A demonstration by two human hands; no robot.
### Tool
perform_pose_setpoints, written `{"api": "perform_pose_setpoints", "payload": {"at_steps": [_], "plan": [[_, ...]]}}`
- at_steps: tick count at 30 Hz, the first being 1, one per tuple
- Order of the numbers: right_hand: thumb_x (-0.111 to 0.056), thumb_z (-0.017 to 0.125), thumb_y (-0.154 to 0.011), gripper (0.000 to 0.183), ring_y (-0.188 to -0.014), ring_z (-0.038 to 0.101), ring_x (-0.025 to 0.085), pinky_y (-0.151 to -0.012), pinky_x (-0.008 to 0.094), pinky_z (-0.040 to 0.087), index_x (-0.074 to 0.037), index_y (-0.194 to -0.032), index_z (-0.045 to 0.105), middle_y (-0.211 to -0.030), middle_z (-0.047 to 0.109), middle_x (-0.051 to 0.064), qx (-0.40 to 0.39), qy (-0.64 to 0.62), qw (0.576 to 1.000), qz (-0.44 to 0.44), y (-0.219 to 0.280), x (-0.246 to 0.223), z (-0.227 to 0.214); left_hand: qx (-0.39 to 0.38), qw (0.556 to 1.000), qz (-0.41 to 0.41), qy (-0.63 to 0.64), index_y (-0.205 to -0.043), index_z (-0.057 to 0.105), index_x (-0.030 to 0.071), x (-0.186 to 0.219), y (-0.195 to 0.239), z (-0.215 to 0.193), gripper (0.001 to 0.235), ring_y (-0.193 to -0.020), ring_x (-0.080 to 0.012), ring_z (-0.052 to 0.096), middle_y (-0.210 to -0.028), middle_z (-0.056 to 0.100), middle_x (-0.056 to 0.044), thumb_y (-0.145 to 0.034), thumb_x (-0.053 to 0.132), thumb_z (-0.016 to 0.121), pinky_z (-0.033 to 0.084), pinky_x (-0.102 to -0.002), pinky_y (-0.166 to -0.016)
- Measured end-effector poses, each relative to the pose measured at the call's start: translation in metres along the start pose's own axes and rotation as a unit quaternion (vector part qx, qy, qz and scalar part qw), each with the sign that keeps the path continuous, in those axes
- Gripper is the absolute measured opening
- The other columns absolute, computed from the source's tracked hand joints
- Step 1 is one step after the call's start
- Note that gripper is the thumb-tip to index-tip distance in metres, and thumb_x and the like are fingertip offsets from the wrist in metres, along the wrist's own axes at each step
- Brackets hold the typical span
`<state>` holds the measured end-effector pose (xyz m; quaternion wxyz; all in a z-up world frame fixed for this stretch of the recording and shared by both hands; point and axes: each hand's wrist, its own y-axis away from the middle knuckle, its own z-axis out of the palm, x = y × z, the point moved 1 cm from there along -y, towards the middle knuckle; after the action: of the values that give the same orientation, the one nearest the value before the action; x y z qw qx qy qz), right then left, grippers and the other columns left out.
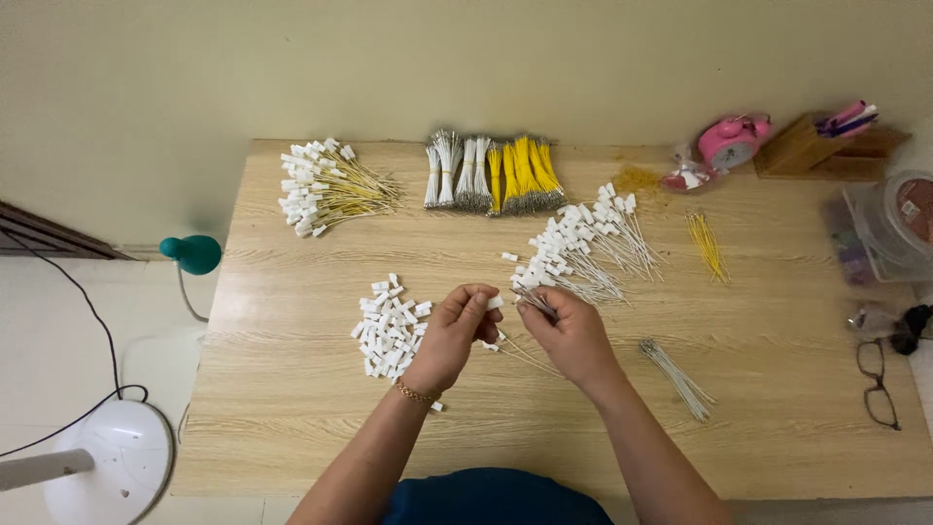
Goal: The person repeatedly picks small white plastic caps and metal wires from a table and presses the caps onto the wire ends. Completed units are placed into a growing pile on the right side of the table.
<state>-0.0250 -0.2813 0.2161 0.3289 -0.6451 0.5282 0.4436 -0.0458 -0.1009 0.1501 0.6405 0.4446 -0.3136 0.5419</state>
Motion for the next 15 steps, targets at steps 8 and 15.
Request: {"api": "perform_pose_setpoints", "payload": {"at_steps": [8, 15], "plan": [[-0.017, 0.077, -0.087, 0.011, -0.070, 0.069, 0.027, -0.063, 0.037, 0.053, -0.011, -0.096, 0.078, -0.074, 0.069, 0.013, -0.005, 0.105, 0.993, -0.055, -0.0011, -0.0008, -0.0033, 0.003, 0.998, -0.038, 0.052, -0.117, 0.066, 0.000, 0.0025, 0.0020, 0.0026, 0.035, -0.067, -0.0178, 0.068, -0.083, 0.065, -0.013, -0.109, 0.030, 0.050, 0.062, -0.029, -0.065], [-0.017, 0.074, -0.091, 0.010, -0.073, 0.071, 0.034, -0.065, 0.040, 0.055, -0.008, -0.096, 0.076, -0.076, 0.068, 0.017, -0.017, 0.116, 0.991, -0.063, -0.0019, -0.0062, -0.0005, 0.020, 0.995, -0.063, 0.071, -0.116, 0.067, 0.001, -0.0020, -0.0005, -0.0005, 0.034, -0.080, -0.0205, 0.075, -0.094, 0.074, -0.016, -0.107, 0.031, 0.054, 0.064, -0.034, -0.076]]}}
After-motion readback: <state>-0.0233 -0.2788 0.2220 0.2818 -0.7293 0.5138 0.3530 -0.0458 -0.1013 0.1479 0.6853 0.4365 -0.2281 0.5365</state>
